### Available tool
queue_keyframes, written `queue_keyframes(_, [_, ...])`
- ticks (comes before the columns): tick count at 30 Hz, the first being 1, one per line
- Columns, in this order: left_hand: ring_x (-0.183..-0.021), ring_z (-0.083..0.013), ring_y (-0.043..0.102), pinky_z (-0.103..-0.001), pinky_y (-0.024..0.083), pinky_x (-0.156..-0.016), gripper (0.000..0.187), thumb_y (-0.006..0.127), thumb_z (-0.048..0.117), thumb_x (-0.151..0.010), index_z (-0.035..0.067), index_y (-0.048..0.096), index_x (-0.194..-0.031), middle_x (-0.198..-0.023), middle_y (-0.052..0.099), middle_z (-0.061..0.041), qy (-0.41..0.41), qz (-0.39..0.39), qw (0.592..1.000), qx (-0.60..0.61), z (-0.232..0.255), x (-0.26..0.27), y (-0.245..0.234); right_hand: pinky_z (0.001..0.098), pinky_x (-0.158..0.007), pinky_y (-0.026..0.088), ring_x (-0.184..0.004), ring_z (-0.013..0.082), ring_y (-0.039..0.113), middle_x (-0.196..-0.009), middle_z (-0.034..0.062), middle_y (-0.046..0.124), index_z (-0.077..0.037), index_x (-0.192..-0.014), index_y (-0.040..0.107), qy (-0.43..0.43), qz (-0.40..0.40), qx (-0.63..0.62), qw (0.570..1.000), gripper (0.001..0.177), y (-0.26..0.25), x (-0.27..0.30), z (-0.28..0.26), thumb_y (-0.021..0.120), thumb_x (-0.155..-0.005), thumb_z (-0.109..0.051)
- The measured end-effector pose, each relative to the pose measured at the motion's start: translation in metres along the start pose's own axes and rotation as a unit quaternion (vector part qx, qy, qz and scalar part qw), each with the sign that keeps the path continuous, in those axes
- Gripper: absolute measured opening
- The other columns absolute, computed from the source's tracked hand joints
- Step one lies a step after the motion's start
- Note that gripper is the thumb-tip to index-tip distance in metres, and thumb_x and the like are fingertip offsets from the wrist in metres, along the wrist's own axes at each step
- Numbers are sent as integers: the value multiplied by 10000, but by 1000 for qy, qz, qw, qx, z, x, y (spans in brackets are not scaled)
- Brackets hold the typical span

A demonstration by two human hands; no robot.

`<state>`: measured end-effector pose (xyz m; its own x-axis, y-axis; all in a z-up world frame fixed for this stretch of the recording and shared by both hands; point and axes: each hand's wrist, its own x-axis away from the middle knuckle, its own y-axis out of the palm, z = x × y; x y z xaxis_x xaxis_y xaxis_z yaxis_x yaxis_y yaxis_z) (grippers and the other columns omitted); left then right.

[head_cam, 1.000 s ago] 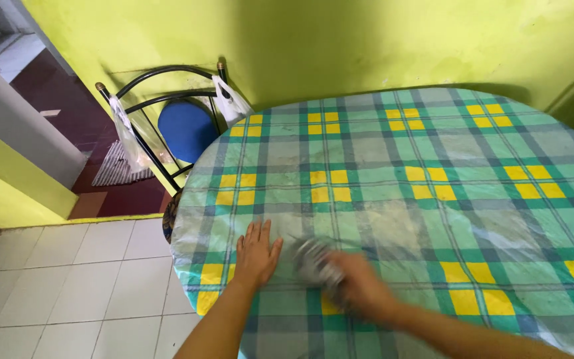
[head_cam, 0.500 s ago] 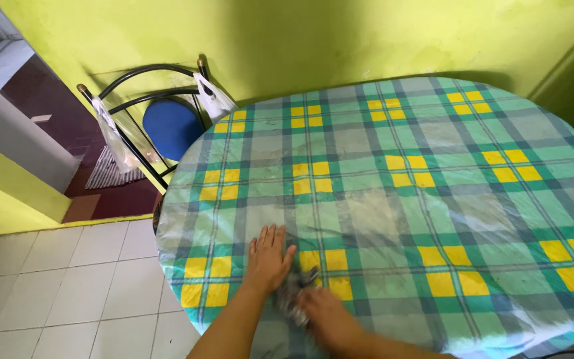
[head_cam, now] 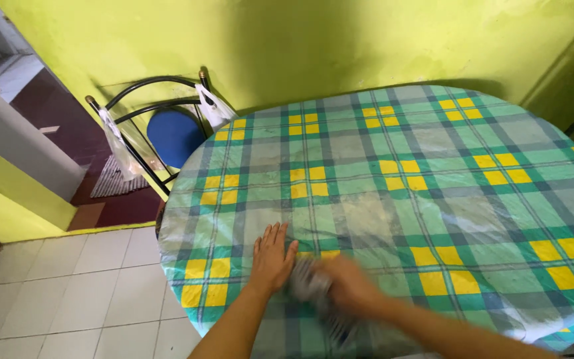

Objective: Wiping a checkered tablecloth with a cleaning rag.

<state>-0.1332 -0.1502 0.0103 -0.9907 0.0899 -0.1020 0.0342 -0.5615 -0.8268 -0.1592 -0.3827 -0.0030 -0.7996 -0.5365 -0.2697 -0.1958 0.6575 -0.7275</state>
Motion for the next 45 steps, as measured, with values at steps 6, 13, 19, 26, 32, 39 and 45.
queue_keyframes(6, [-1534, -340, 210, -544, 136, -1212, 637, 424, 475, -1033, 115, 352, -1553, -1623, 327, -154, -14, -16, 1000, -3, -6, 2, 8, 508, -912, 479, -1118, 371, 596, -1313, 113, 643, -168, -1335, 627, 32, 25, 213, 976, 598, -51, -18, 49, 635, -758, -11])
queue_keyframes(13, [-1530, -333, 236, -538, 164, -1221, 633, 442, 472, -1022, 123, 372, -1546, -1620, 344, -148, -7, -44, 999, -22, -14, -6, 24, 466, -1019, 470, -1186, 373, 569, -1310, 142, 596, -157, -1368, 577, -8, 28, 182, 983, 650, 43, 76, 34, 670, -731, -65])
queue_keyframes(19, [-1521, -334, 244, -546, 163, -1209, 654, 461, 470, -1005, 115, 366, -1547, -1605, 365, -149, 28, -43, 999, -11, -2, -20, 29, 453, -821, 547, -938, 313, 690, -1030, 143, 706, -130, -1158, 742, -62, -31, 20, 997, 246, 188, 144, 88, 682, -929, -198])
queue_keyframes(26, [-1516, -334, 283, -536, 193, -1213, 639, 483, 461, -1011, 110, 387, -1536, -1594, 393, -151, 90, -30, 995, -10, 6, -43, 36, 476, -838, 511, -981, 353, 668, -1029, 130, 731, -110, -1068, 746, -34, 83, 53, 995, 239, 18, 59, -4, 632, -858, -119])
queue_keyframes(32, [-1526, -334, 243, -553, 169, -1209, 664, 509, 461, -993, 137, 360, -1552, -1617, 344, -136, 97, -73, 992, -19, 30, -57, 40, 504, -931, 438, -1197, 318, 569, -1296, 85, 665, -185, -1264, 671, 118, 117, 244, 955, 505, -45, 2, 35, 601, -775, -82])
queue_keyframes(39, [-1539, -350, 217, -607, 144, -1206, 690, 517, 484, -990, 189, 326, -1584, -1649, 275, -158, 145, -69, 985, -57, 52, -73, 38, 547, -974, 370, -1256, 399, 459, -1439, 176, 497, -148, -1400, 496, 157, 39, 286, 945, 706, -18, 34, 9, 760, -756, -262])
queue_keyframes(45, [-1542, -362, 168, -614, 122, -1202, 747, 486, 525, -983, 188, 261, -1611, -1673, 195, -179, 167, -88, 980, -65, 50, -74, 59, 495, -966, 428, -1184, 365, 527, -1335, 150, 534, -143, -1412, 526, 115, 17, 244, 963, 758, 23, 93, -21, 726, -682, -117])
